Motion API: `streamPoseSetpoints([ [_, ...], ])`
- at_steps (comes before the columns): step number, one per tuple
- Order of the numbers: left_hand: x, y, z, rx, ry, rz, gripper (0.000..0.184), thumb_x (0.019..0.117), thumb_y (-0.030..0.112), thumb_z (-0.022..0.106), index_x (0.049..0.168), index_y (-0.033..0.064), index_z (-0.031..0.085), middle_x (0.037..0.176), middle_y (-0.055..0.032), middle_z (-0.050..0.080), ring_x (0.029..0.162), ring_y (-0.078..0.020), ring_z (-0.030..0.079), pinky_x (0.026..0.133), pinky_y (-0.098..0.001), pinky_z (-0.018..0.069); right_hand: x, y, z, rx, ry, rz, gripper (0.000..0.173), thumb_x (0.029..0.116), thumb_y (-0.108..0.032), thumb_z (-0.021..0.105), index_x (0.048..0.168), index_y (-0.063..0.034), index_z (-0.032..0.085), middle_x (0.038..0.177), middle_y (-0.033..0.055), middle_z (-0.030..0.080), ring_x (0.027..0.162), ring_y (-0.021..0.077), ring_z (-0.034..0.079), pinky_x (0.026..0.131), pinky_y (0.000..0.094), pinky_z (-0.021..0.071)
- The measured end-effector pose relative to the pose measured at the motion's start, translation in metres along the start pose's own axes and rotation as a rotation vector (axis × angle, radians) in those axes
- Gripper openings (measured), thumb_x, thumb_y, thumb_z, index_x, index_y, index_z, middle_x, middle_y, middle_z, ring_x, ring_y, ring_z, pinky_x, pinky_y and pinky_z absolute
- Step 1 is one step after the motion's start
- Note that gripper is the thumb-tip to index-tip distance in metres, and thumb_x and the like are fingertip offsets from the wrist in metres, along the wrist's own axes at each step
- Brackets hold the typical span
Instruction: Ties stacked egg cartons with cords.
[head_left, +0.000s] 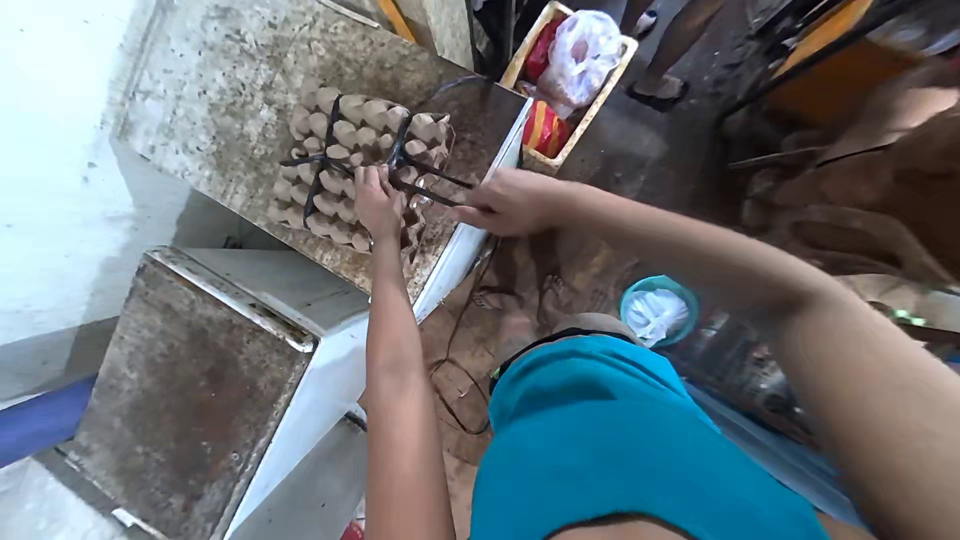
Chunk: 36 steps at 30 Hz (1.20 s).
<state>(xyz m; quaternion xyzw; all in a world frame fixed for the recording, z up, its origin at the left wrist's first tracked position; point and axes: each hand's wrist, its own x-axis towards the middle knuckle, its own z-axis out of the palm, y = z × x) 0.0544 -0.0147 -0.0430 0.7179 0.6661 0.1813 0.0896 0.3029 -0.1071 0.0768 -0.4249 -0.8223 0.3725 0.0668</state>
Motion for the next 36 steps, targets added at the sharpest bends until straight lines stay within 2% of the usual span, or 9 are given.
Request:
streamPoseSetpoints([
  [4, -0.001, 0.005, 0.001, 0.086, -0.044, -0.003, 0.038, 0.1098, 0.025, 0.040, 0.116, -0.0018, 0.067, 0.127, -0.0203, 0.063, 0.114, -0.0369, 0.065, 0.095, -0.0529, 0.0528, -0.144, 0.027, 0.054, 0.225, -0.016, 0.553, 0.054, 0.1121, -0.028, 0.031, 0.081, -0.0015, 0.067, 0.070, 0.0147, 0.066, 0.064, 0.0309, 0.067, 0.062, 0.0536, 0.0548],
  [10, -0.001, 0.009, 0.001, 0.146, -0.094, 0.016, 0.037, 0.1099, 0.023, 0.040, 0.121, -0.0018, 0.066, 0.131, -0.0204, 0.062, 0.117, -0.0380, 0.064, 0.098, -0.0549, 0.0514, -0.325, 0.104, 0.140, 0.429, 0.142, 1.493, 0.043, 0.0979, -0.022, 0.064, 0.119, 0.0157, 0.061, 0.121, 0.0365, 0.062, 0.114, 0.0483, 0.063, 0.097, 0.0682, 0.0476],
  [15, 0.000, 0.009, 0.001, 0.178, -0.124, 0.026, 0.038, 0.1097, 0.023, 0.040, 0.125, -0.0011, 0.065, 0.132, -0.0211, 0.062, 0.122, -0.0394, 0.061, 0.105, -0.0579, 0.0444, -0.431, 0.127, 0.223, 1.707, 1.265, 1.311, 0.032, 0.1104, -0.028, 0.034, 0.129, -0.0069, 0.048, 0.112, 0.0133, 0.070, 0.090, 0.0165, 0.073, 0.067, 0.0244, 0.0601],
  [21, -0.001, 0.005, 0.002, 0.152, -0.118, 0.052, 0.036, 0.1090, 0.021, 0.041, 0.124, -0.0011, 0.066, 0.130, -0.0214, 0.063, 0.119, -0.0405, 0.062, 0.102, -0.0583, 0.0470, -0.446, 0.112, 0.267, 1.899, 2.262, 1.081, 0.075, 0.1030, -0.067, 0.015, 0.160, -0.0181, 0.016, 0.155, 0.0200, 0.039, 0.135, 0.0378, 0.052, 0.102, 0.0567, 0.0534],
  [25, 0.002, 0.001, 0.001, 0.123, -0.142, 0.057, 0.036, 0.1092, 0.021, 0.041, 0.127, -0.0001, 0.065, 0.132, -0.0207, 0.063, 0.121, -0.0386, 0.062, 0.104, -0.0572, 0.0455, -0.454, 0.124, 0.276, 2.002, 2.047, 1.204, 0.088, 0.0968, -0.075, 0.007, 0.160, -0.0135, 0.016, 0.157, 0.0225, 0.040, 0.137, 0.0383, 0.052, 0.106, 0.0540, 0.0520],
  [27, 0.004, -0.003, -0.001, 0.050, -0.146, 0.079, 0.038, 0.1099, 0.022, 0.041, 0.124, -0.0037, 0.065, 0.127, -0.0228, 0.064, 0.117, -0.0392, 0.063, 0.103, -0.0580, 0.0457, -0.459, 0.134, 0.270, 1.679, 1.553, 1.485, 0.065, 0.1104, -0.045, 0.007, 0.149, 0.0016, 0.031, 0.141, 0.0237, 0.054, 0.121, 0.0302, 0.064, 0.096, 0.0404, 0.0570],
  [29, 0.006, -0.007, -0.006, -0.036, -0.161, 0.101, 0.042, 0.1103, 0.026, 0.041, 0.111, -0.0074, 0.067, 0.118, -0.0248, 0.065, 0.108, -0.0397, 0.066, 0.095, -0.0584, 0.0496, -0.448, 0.140, 0.251, 0.911, 0.826, 1.727, 0.040, 0.1082, -0.020, 0.044, 0.134, 0.0097, 0.052, 0.119, 0.0237, 0.067, 0.097, 0.0277, 0.071, 0.083, 0.0428, 0.0591],
  [32, 0.008, -0.008, -0.009, -0.102, -0.171, 0.100, 0.047, 0.1106, 0.029, 0.041, 0.102, -0.0077, 0.068, 0.111, -0.0239, 0.067, 0.103, -0.0374, 0.066, 0.093, -0.0573, 0.0493, -0.386, 0.129, 0.186, 0.333, 0.257, 1.408, 0.043, 0.1001, -0.026, 0.066, 0.119, 0.0118, 0.064, 0.111, 0.0386, 0.065, 0.100, 0.0527, 0.067, 0.088, 0.0716, 0.0515],
  [36, 0.008, -0.013, -0.005, -0.124, -0.171, 0.127, 0.048, 0.1084, 0.035, 0.047, 0.102, -0.0066, 0.070, 0.109, -0.0231, 0.067, 0.105, -0.0371, 0.065, 0.095, -0.0575, 0.0479, -0.217, 0.083, 0.111, 0.152, 0.486, 0.796, 0.032, 0.1057, -0.022, 0.057, 0.124, 0.0021, 0.066, 0.115, 0.0264, 0.069, 0.106, 0.0450, 0.068, 0.093, 0.0657, 0.0523],
])
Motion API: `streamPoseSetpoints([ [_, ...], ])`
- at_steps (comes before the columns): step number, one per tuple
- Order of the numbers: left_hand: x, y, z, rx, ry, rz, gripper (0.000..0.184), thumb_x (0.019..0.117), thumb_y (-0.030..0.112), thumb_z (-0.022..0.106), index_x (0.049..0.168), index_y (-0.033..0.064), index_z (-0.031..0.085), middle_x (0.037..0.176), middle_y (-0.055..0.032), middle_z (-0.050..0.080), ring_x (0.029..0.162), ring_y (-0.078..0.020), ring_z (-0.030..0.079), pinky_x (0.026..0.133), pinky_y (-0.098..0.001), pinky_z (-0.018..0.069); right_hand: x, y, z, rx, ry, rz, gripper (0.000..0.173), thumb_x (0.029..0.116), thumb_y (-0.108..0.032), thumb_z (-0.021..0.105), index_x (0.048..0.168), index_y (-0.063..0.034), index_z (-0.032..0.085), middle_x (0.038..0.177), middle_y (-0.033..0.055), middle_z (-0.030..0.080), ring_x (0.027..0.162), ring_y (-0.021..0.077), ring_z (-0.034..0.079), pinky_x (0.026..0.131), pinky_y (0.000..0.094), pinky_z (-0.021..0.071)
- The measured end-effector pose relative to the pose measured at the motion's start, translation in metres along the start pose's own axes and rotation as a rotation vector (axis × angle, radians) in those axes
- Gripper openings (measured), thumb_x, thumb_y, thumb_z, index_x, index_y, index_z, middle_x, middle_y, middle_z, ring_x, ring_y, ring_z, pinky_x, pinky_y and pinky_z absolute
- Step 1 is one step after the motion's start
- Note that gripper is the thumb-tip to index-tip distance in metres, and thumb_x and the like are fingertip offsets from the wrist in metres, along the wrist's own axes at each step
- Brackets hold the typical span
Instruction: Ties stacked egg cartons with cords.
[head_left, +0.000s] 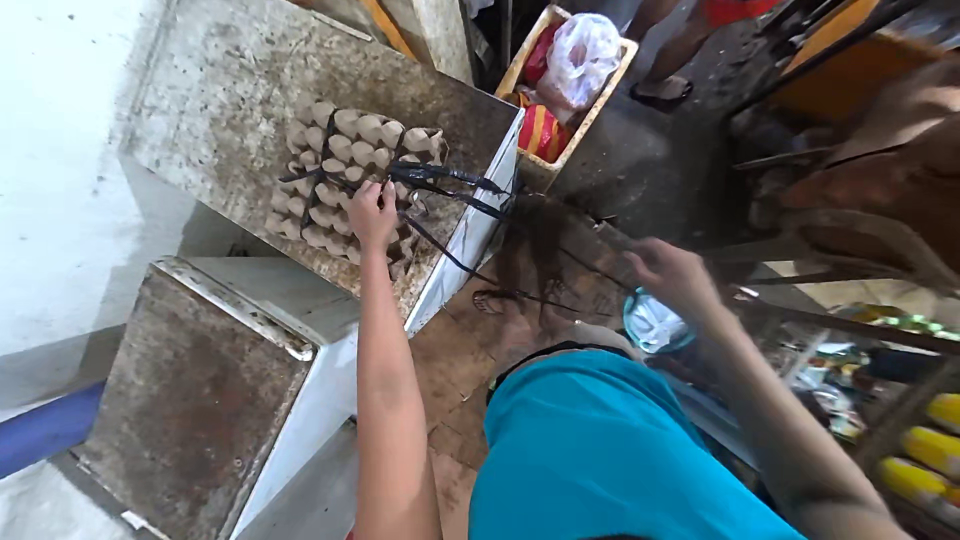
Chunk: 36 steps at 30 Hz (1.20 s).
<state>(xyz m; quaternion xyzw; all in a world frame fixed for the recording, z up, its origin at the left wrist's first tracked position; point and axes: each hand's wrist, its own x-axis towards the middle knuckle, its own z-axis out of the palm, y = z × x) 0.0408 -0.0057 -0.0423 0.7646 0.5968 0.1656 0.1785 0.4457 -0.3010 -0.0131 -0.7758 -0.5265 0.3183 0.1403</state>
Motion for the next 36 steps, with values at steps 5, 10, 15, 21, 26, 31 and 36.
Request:
streamPoseSetpoints([
  [5, -0.003, -0.001, 0.000, 0.006, -0.004, 0.027, 0.033, 0.0930, 0.026, 0.061, 0.100, -0.0046, 0.070, 0.108, -0.0209, 0.068, 0.104, -0.0367, 0.064, 0.092, -0.0590, 0.0472, 0.118, -0.154, 0.087, 0.077, -0.051, -0.368, 0.051, 0.1008, -0.036, 0.063, 0.142, -0.0050, 0.057, 0.139, 0.0209, 0.060, 0.131, 0.0371, 0.057, 0.110, 0.0550, 0.0454],
  [10, -0.003, -0.002, 0.001, 0.036, -0.017, 0.033, 0.029, 0.0875, 0.023, 0.065, 0.098, -0.0047, 0.068, 0.109, -0.0207, 0.067, 0.105, -0.0372, 0.063, 0.092, -0.0576, 0.0468, 0.148, -0.222, 0.120, 0.271, -0.180, -0.280, 0.039, 0.1114, -0.034, 0.041, 0.125, 0.0002, 0.054, 0.098, 0.0197, 0.068, 0.095, 0.0361, 0.070, 0.085, 0.0546, 0.0556],
  [15, -0.003, -0.001, 0.001, 0.068, -0.049, -0.008, 0.036, 0.0879, 0.021, 0.064, 0.113, -0.0041, 0.070, 0.127, -0.0213, 0.066, 0.123, -0.0376, 0.060, 0.104, -0.0601, 0.0417, 0.046, -0.150, 0.104, 0.227, -0.079, -0.593, 0.017, 0.1068, -0.021, 0.047, 0.113, -0.0084, 0.058, 0.067, 0.0064, 0.060, 0.056, 0.0239, 0.063, 0.050, 0.0448, 0.0542],
  [21, -0.004, -0.001, 0.004, 0.056, -0.026, 0.016, 0.035, 0.0878, 0.027, 0.065, 0.106, -0.0033, 0.070, 0.119, -0.0205, 0.066, 0.115, -0.0370, 0.061, 0.099, -0.0603, 0.0418, -0.074, 0.093, 0.078, -0.093, -0.142, 0.180, 0.035, 0.1081, -0.022, 0.044, 0.133, -0.0004, 0.056, 0.099, 0.0289, 0.070, 0.091, 0.0510, 0.069, 0.078, 0.0690, 0.0532],
  [26, -0.003, -0.002, 0.004, 0.058, -0.034, 0.023, 0.033, 0.0867, 0.023, 0.067, 0.103, -0.0044, 0.070, 0.118, -0.0225, 0.066, 0.116, -0.0389, 0.060, 0.105, -0.0614, 0.0380, -0.163, 0.200, 0.079, -0.203, -0.309, 0.621, 0.036, 0.1103, -0.029, 0.042, 0.137, -0.0100, 0.058, 0.106, 0.0315, 0.070, 0.102, 0.0547, 0.067, 0.084, 0.0740, 0.0504],
  [31, -0.006, 0.006, 0.002, 0.067, -0.035, -0.044, 0.038, 0.0878, 0.024, 0.067, 0.115, -0.0028, 0.071, 0.139, -0.0219, 0.060, 0.134, -0.0382, 0.052, 0.114, -0.0596, 0.0319, -0.131, 0.197, 0.085, -0.384, -0.736, 0.618, 0.040, 0.1036, -0.027, 0.058, 0.136, -0.0050, 0.063, 0.135, 0.0314, 0.061, 0.128, 0.0539, 0.055, 0.100, 0.0770, 0.0405],
  [36, -0.004, 0.005, 0.005, 0.069, -0.011, -0.031, 0.033, 0.0871, 0.023, 0.067, 0.106, -0.0045, 0.071, 0.125, -0.0227, 0.066, 0.122, -0.0383, 0.058, 0.107, -0.0607, 0.0361, 0.019, 0.006, 0.060, -0.183, -0.383, 0.029, 0.048, 0.1001, -0.015, 0.063, 0.145, -0.0002, 0.052, 0.137, 0.0300, 0.058, 0.129, 0.0483, 0.055, 0.106, 0.0657, 0.0421],
])
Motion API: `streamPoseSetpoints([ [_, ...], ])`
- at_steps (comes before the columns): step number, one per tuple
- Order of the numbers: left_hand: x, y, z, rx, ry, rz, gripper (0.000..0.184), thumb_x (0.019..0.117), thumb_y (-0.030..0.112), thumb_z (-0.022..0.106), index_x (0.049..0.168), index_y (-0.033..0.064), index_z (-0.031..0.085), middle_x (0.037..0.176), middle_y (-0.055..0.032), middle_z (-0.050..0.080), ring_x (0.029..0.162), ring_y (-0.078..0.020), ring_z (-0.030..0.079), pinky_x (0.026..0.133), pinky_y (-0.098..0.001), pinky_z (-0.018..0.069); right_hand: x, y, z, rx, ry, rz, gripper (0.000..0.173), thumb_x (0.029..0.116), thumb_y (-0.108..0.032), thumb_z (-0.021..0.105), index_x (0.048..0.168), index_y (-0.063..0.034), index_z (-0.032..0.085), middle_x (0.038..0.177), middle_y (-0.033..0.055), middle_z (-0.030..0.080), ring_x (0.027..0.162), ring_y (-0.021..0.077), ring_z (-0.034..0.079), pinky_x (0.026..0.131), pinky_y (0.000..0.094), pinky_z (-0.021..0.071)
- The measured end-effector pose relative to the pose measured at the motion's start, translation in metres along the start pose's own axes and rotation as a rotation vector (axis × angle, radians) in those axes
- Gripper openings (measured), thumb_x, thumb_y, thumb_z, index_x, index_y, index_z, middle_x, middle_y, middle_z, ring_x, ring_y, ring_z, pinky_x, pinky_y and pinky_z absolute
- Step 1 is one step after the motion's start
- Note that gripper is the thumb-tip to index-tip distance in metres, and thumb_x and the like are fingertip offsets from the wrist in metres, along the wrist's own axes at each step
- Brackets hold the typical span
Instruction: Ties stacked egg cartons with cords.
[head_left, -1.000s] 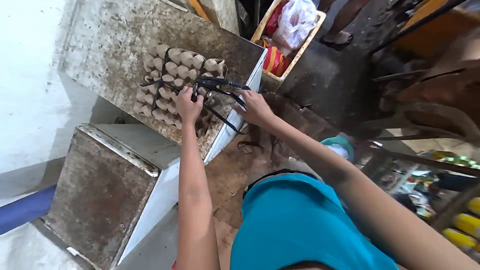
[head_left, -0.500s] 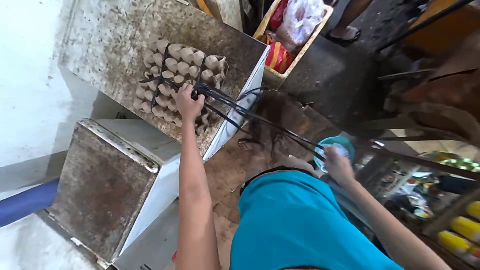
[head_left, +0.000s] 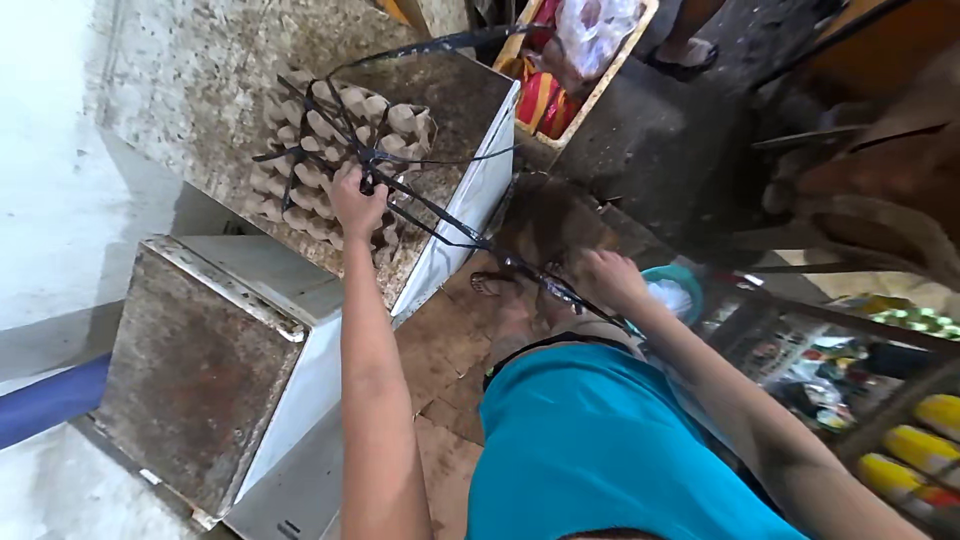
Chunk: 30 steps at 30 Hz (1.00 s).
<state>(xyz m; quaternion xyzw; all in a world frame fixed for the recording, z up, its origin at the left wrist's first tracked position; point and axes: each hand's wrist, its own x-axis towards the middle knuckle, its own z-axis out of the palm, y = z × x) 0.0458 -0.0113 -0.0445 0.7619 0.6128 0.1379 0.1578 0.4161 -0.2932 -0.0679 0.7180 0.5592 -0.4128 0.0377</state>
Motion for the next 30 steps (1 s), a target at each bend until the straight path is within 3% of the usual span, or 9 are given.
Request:
streamPoseSetpoints([
  [3, 0.001, -0.001, 0.000, -0.001, 0.014, -0.007, 0.031, 0.0860, 0.024, 0.067, 0.102, -0.0019, 0.071, 0.119, -0.0182, 0.068, 0.116, -0.0347, 0.061, 0.106, -0.0593, 0.0364, 0.058, -0.106, -0.014, 0.211, 0.282, -0.439, 0.034, 0.1070, -0.021, 0.053, 0.137, -0.0078, 0.061, 0.126, 0.0199, 0.067, 0.114, 0.0380, 0.066, 0.098, 0.0570, 0.0531],
  [7, 0.001, -0.004, 0.002, 0.000, 0.041, 0.023, 0.032, 0.0857, 0.024, 0.067, 0.102, -0.0030, 0.070, 0.115, -0.0200, 0.068, 0.113, -0.0362, 0.062, 0.105, -0.0601, 0.0375, 0.111, -0.223, -0.031, 0.279, 0.125, -0.390, 0.062, 0.1082, -0.046, 0.044, 0.154, -0.0049, 0.039, 0.136, 0.0207, 0.062, 0.130, 0.0372, 0.057, 0.111, 0.0610, 0.0399],
  [10, 0.000, -0.004, 0.000, 0.037, 0.022, 0.024, 0.044, 0.0845, 0.025, 0.067, 0.115, -0.0062, 0.067, 0.126, -0.0243, 0.063, 0.123, -0.0403, 0.057, 0.109, -0.0618, 0.0340, 0.115, -0.250, -0.031, 0.445, 0.091, -0.360, 0.041, 0.1115, -0.033, 0.041, 0.135, -0.0014, 0.050, 0.106, 0.0197, 0.070, 0.101, 0.0363, 0.070, 0.089, 0.0569, 0.0550],
  [14, -0.001, -0.004, 0.000, 0.026, -0.003, 0.005, 0.045, 0.0829, 0.021, 0.072, 0.118, -0.0051, 0.065, 0.133, -0.0228, 0.061, 0.128, -0.0378, 0.055, 0.111, -0.0581, 0.0376, 0.075, -0.239, -0.032, 0.244, 0.062, -0.506, 0.025, 0.1097, -0.020, 0.040, 0.127, -0.0069, 0.052, 0.086, 0.0154, 0.067, 0.081, 0.0361, 0.071, 0.071, 0.0553, 0.0572],
  [19, 0.000, -0.003, -0.001, -0.025, -0.001, 0.024, 0.047, 0.0833, 0.023, 0.071, 0.119, -0.0069, 0.064, 0.127, -0.0240, 0.062, 0.122, -0.0395, 0.058, 0.105, -0.0568, 0.0445, 0.016, -0.123, -0.004, 0.044, 0.002, -0.303, 0.026, 0.1083, -0.025, 0.047, 0.132, -0.0150, 0.051, 0.084, 0.0152, 0.068, 0.078, 0.0386, 0.070, 0.068, 0.0602, 0.0565],
  [24, 0.000, -0.002, -0.003, -0.036, -0.023, 0.011, 0.047, 0.0847, 0.026, 0.069, 0.117, -0.0077, 0.064, 0.129, -0.0268, 0.060, 0.124, -0.0420, 0.056, 0.106, -0.0602, 0.0390, -0.070, 0.152, 0.067, 0.045, -0.010, 0.461, 0.046, 0.1029, -0.023, 0.057, 0.142, 0.0017, 0.050, 0.119, 0.0359, 0.064, 0.112, 0.0551, 0.063, 0.093, 0.0725, 0.0490],
  [26, 0.001, -0.001, -0.002, -0.044, -0.023, 0.014, 0.044, 0.0847, 0.025, 0.070, 0.113, -0.0084, 0.063, 0.125, -0.0264, 0.060, 0.121, -0.0420, 0.057, 0.103, -0.0587, 0.0427, -0.161, 0.236, 0.091, -0.038, 0.060, 0.688, 0.053, 0.1021, -0.028, 0.059, 0.138, 0.0104, 0.052, 0.129, 0.0374, 0.060, 0.122, 0.0536, 0.059, 0.101, 0.0679, 0.0474],
  [28, 0.000, -0.002, 0.000, -0.044, -0.012, 0.014, 0.044, 0.0834, 0.025, 0.071, 0.112, -0.0083, 0.064, 0.123, -0.0260, 0.061, 0.120, -0.0418, 0.058, 0.102, -0.0578, 0.0442, -0.260, 0.278, 0.118, -0.127, 0.306, 0.662, 0.040, 0.0985, -0.019, 0.063, 0.115, 0.0171, 0.065, 0.111, 0.0386, 0.066, 0.105, 0.0512, 0.066, 0.093, 0.0597, 0.0529],
  [30, 0.000, -0.003, 0.000, -0.046, -0.004, 0.011, 0.044, 0.0826, 0.025, 0.071, 0.111, -0.0078, 0.064, 0.121, -0.0253, 0.062, 0.119, -0.0414, 0.058, 0.102, -0.0575, 0.0440, -0.278, 0.254, 0.080, 0.047, -0.198, 1.112, 0.037, 0.1068, -0.016, 0.052, 0.137, 0.0050, 0.057, 0.140, 0.0221, 0.059, 0.130, 0.0306, 0.056, 0.109, 0.0423, 0.0443],
])
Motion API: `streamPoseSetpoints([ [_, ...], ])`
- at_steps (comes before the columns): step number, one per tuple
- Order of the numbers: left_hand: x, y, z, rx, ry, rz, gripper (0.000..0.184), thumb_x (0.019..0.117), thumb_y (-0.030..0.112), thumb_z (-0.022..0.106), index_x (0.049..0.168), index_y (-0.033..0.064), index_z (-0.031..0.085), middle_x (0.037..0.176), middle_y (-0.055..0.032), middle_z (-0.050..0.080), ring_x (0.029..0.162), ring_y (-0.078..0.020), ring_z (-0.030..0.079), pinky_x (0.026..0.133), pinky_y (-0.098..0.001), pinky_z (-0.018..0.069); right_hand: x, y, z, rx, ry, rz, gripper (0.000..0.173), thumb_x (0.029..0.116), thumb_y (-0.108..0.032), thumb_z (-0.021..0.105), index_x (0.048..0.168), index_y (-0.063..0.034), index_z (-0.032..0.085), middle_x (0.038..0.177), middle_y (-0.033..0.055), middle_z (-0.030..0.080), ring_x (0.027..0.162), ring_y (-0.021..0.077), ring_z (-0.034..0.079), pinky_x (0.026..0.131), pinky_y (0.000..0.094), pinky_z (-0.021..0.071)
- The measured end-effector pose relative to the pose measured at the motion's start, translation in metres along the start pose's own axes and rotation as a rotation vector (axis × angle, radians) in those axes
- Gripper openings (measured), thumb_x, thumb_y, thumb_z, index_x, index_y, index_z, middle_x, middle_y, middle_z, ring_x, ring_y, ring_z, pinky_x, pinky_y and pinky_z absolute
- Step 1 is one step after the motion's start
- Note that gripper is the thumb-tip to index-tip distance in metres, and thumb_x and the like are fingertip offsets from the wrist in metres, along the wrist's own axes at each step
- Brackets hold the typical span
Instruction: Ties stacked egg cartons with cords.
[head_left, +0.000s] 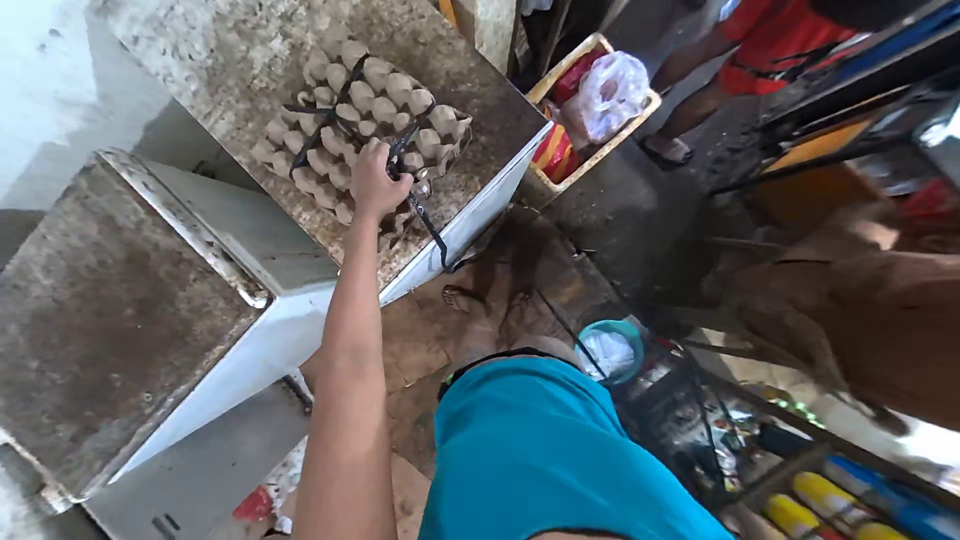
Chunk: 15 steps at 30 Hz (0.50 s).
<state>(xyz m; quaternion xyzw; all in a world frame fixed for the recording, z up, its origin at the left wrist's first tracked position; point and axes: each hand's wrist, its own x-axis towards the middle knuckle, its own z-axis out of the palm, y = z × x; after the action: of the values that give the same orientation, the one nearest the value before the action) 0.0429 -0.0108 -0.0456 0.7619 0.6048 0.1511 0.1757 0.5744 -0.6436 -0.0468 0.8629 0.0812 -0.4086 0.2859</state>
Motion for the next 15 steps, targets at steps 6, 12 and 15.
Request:
streamPoseSetpoints([
  [6, 0.002, -0.001, 0.000, -0.003, -0.004, -0.008, 0.042, 0.0836, 0.025, 0.070, 0.110, -0.0072, 0.064, 0.120, -0.0246, 0.062, 0.118, -0.0404, 0.059, 0.101, -0.0570, 0.0441, 0.077, -0.137, 0.007, -0.090, -0.253, -0.279, 0.054, 0.1055, -0.040, 0.055, 0.137, 0.0037, 0.059, 0.129, 0.0277, 0.064, 0.116, 0.0383, 0.064, 0.099, 0.0567, 0.0503],
  [12, 0.002, 0.003, -0.003, -0.020, -0.009, -0.037, 0.039, 0.0845, 0.024, 0.069, 0.107, -0.0069, 0.065, 0.118, -0.0227, 0.062, 0.116, -0.0387, 0.059, 0.100, -0.0559, 0.0446, -0.107, -0.419, -0.086, 0.097, 0.261, -1.167, 0.031, 0.1018, -0.017, 0.061, 0.127, 0.0018, 0.063, 0.126, 0.0250, 0.065, 0.117, 0.0410, 0.065, 0.100, 0.0596, 0.0512],
  [15, 0.002, 0.001, -0.002, -0.005, 0.003, -0.031, 0.039, 0.0836, 0.026, 0.069, 0.106, -0.0055, 0.065, 0.117, -0.0213, 0.063, 0.115, -0.0373, 0.060, 0.099, -0.0548, 0.0454, -0.175, -0.506, -0.083, 0.420, 0.260, -1.579, 0.022, 0.0998, -0.012, 0.065, 0.117, 0.0003, 0.068, 0.113, 0.0189, 0.071, 0.103, 0.0298, 0.071, 0.093, 0.0479, 0.0582],
])
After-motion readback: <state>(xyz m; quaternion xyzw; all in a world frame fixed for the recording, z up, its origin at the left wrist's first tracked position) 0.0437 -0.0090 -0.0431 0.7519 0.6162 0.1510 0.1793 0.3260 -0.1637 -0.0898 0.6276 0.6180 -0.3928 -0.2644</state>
